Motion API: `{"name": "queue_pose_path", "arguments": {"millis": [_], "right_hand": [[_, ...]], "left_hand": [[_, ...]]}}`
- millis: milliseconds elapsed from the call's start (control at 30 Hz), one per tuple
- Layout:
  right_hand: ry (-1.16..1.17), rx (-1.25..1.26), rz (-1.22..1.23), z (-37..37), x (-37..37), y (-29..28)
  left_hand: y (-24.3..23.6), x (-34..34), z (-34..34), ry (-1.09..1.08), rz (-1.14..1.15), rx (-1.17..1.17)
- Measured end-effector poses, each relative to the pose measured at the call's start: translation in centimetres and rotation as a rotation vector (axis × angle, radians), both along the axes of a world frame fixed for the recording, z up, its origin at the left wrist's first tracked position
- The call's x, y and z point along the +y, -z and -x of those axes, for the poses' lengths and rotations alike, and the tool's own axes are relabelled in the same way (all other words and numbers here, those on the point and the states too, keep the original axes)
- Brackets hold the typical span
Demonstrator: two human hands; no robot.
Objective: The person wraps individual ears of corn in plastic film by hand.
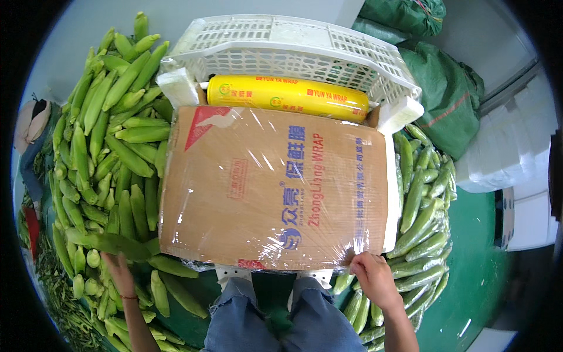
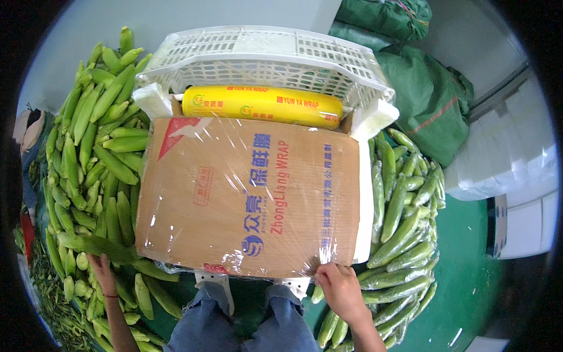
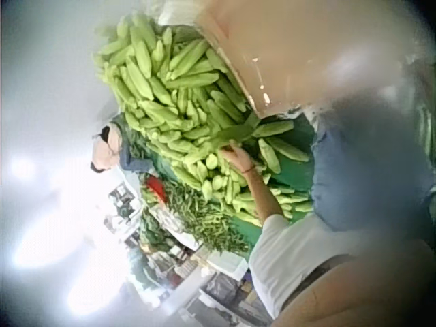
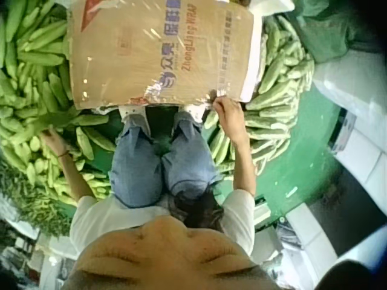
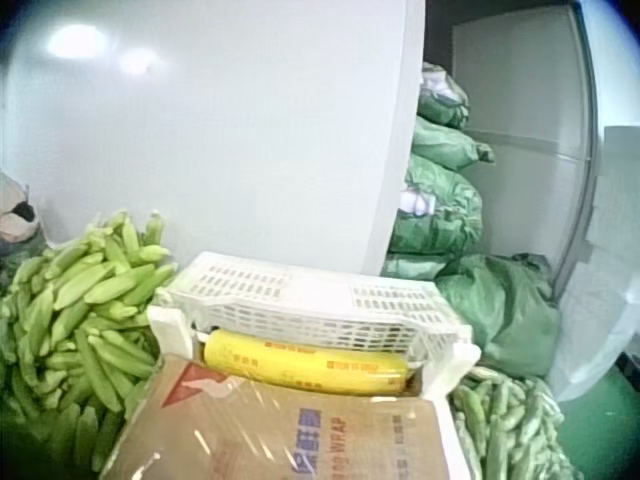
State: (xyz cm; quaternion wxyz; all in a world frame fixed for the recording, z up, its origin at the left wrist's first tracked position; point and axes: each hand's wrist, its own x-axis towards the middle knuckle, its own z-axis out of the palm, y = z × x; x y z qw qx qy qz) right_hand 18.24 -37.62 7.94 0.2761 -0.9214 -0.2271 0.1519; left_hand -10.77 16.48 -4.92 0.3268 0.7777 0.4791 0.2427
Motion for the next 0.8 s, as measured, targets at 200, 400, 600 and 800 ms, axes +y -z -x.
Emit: {"name": "queue_pose_path", "arguments": {"millis": [200,400,600,800], "right_hand": [[0.016,-0.199,0.205,1.5,0.2,0.3],[0.235,0.411,-0.502,1.1,2.3,-3.4],[-0.163,-0.576,-0.167,-5.5,9.5,2.3],[-0.218,-0.630,-0.109,-7.9,12.1,2.9]], "left_hand": [[-16.8,-19.7,-23.1,1.214,-0.686,-0.017],[-14.1,-26.4,-30.7,1.527,-0.623,0.060],[-13.6,-25.0,-27.1,1.183,-0.500,-0.351],[-10.5,-16.6,-15.3,0.881,-0.147,0.167]]}}
